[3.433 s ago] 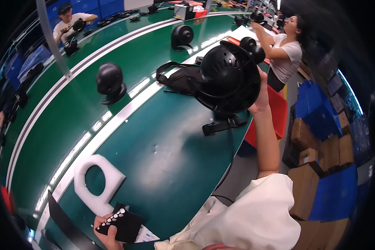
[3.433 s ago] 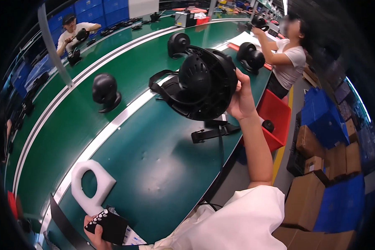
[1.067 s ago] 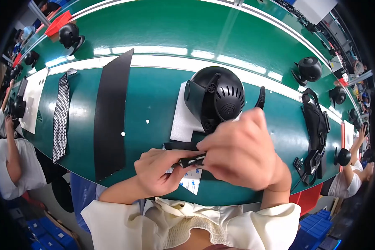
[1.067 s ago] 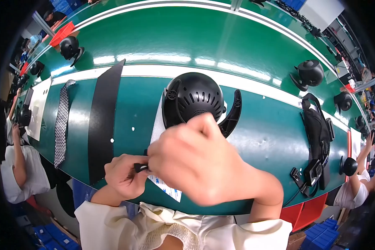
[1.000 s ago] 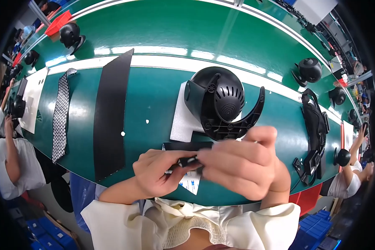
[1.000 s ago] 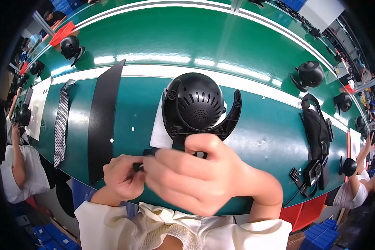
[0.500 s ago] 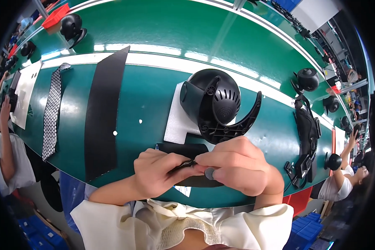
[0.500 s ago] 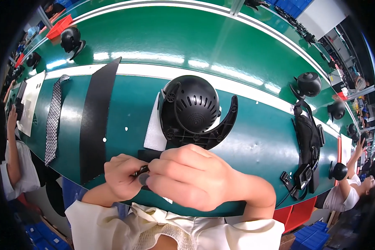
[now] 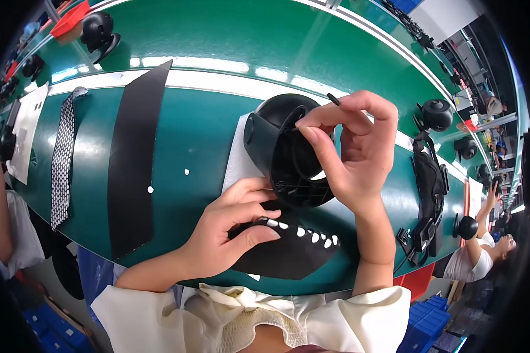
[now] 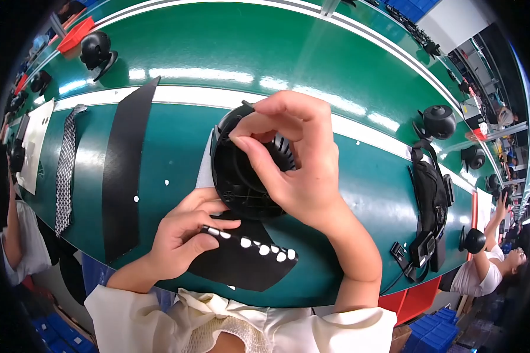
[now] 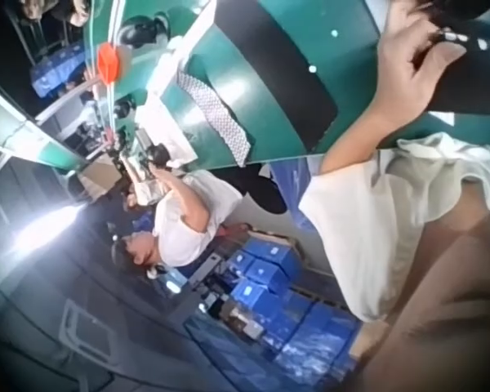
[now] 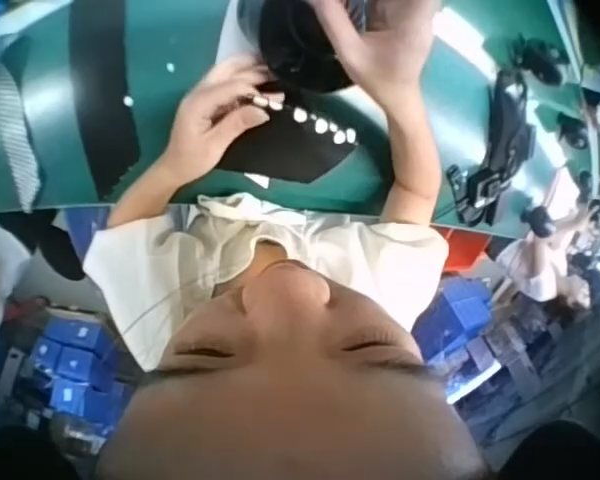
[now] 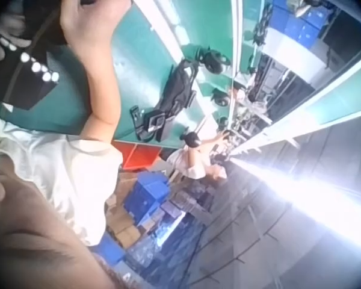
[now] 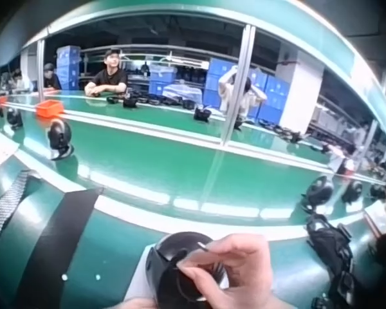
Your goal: Attaching foam padding and plastic fasteners to a black plastic helmet shell on a factory assembly line.
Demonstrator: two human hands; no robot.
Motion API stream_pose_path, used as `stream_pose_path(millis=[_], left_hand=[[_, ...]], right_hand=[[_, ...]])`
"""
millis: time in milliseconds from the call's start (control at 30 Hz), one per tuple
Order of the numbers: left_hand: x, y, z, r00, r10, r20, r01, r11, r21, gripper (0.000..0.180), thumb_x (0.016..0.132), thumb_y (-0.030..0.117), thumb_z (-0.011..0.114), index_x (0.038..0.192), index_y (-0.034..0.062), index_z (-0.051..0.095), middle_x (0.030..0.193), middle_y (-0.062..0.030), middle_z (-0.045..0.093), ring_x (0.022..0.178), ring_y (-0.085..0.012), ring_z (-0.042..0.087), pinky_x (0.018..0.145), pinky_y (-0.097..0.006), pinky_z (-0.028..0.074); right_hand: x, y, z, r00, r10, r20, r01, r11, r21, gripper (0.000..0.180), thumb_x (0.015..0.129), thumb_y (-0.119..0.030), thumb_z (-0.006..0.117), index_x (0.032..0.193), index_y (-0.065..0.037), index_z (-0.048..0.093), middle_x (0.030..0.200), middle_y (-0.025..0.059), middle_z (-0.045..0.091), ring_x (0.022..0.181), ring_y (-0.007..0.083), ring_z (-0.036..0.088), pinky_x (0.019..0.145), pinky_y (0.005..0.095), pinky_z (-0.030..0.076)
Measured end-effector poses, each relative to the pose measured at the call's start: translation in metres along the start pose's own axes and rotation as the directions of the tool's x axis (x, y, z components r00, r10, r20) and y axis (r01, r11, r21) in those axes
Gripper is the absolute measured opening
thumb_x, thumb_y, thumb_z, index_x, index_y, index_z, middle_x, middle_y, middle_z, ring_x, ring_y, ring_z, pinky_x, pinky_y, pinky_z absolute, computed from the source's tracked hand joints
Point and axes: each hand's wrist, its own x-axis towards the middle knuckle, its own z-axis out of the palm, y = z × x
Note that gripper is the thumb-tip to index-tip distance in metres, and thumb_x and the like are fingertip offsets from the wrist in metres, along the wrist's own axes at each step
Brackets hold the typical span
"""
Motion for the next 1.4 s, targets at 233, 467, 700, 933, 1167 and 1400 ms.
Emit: stream_pose_path(millis=[233,467,700,933,1167,1400], left_hand=[[0.001,-0.009,0.004,0.996,0.088,0.016,-0.083,0.976,-0.202,0.02,0.085,0.014,0.051,0.08,-0.0047,0.05,0.126,-0.0241,0.024,0.118,-0.0375,0.033,0.093,-0.049,0.035],[0.002,-0.01,0.004,0.997,0.07,0.029,-0.063,0.979,-0.195,0.021,0.084,0.016,0.052,0.077,-0.0031,0.048,0.125,-0.0231,0.025,0.119,-0.0373,0.032,0.093,-0.049,0.035],[0.0,-0.012,0.003,0.995,0.094,-0.015,-0.096,0.989,-0.11,0.011,0.08,0.004,0.055,0.082,-0.0037,0.047,0.117,-0.0193,0.031,0.11,-0.0314,0.041,0.092,-0.043,0.038],[0.001,-0.011,0.003,0.997,0.072,-0.04,-0.078,0.983,-0.166,0.014,0.081,0.005,0.053,0.089,-0.0063,0.051,0.114,-0.0165,0.034,0.105,-0.0248,0.044,0.091,-0.037,0.039],[0.006,-0.009,-0.005,0.999,0.023,0.04,-0.023,1.0,-0.003,0.021,0.082,0.005,0.05,0.099,-0.0071,0.052,0.116,-0.013,0.037,0.104,-0.0191,0.044,0.084,-0.026,0.038],[-0.002,-0.016,-0.003,0.995,0.025,-0.098,-0.037,0.992,-0.124,0.019,0.076,0.005,0.046,0.09,-0.0084,0.05,0.111,-0.0209,0.035,0.104,-0.0298,0.043,0.09,-0.041,0.04]], right_hand=[[0.002,0.004,0.003,0.999,-0.038,0.003,0.038,0.999,-0.01,0.041,0.073,0.012,0.056,0.104,0.0,0.032,0.077,0.0141,0.058,0.073,0.0171,0.057,0.066,0.0243,0.044],[0.004,0.003,0.005,0.985,-0.164,0.053,0.172,0.961,-0.215,0.044,0.072,0.012,0.058,0.105,0.001,0.032,0.076,0.0122,0.059,0.072,0.0158,0.058,0.068,0.0261,0.045],[-0.003,-0.007,0.006,0.875,-0.404,0.265,0.457,0.513,-0.726,0.022,0.071,-0.013,0.061,0.091,-0.003,0.063,0.095,0.0091,0.062,0.082,0.0191,0.057,0.073,0.028,0.038],[-0.001,-0.001,-0.012,0.828,-0.234,0.51,0.535,0.605,-0.59,0.053,0.09,-0.032,0.029,0.125,0.007,0.029,0.103,0.0062,0.06,0.109,0.031,0.047,0.098,0.0419,0.023],[-0.01,-0.006,-0.036,0.992,0.113,0.062,-0.118,0.99,0.082,0.074,0.081,-0.033,0.053,0.127,0.009,0.014,0.112,0.0325,0.046,0.11,0.0364,0.045,0.097,0.0436,0.028],[-0.04,0.008,-0.065,0.811,0.585,-0.002,-0.554,0.769,0.32,0.01,0.083,-0.006,0.052,0.086,0.003,0.053,0.092,0.0103,0.058,0.083,0.0113,0.055,0.072,0.0234,0.046]])
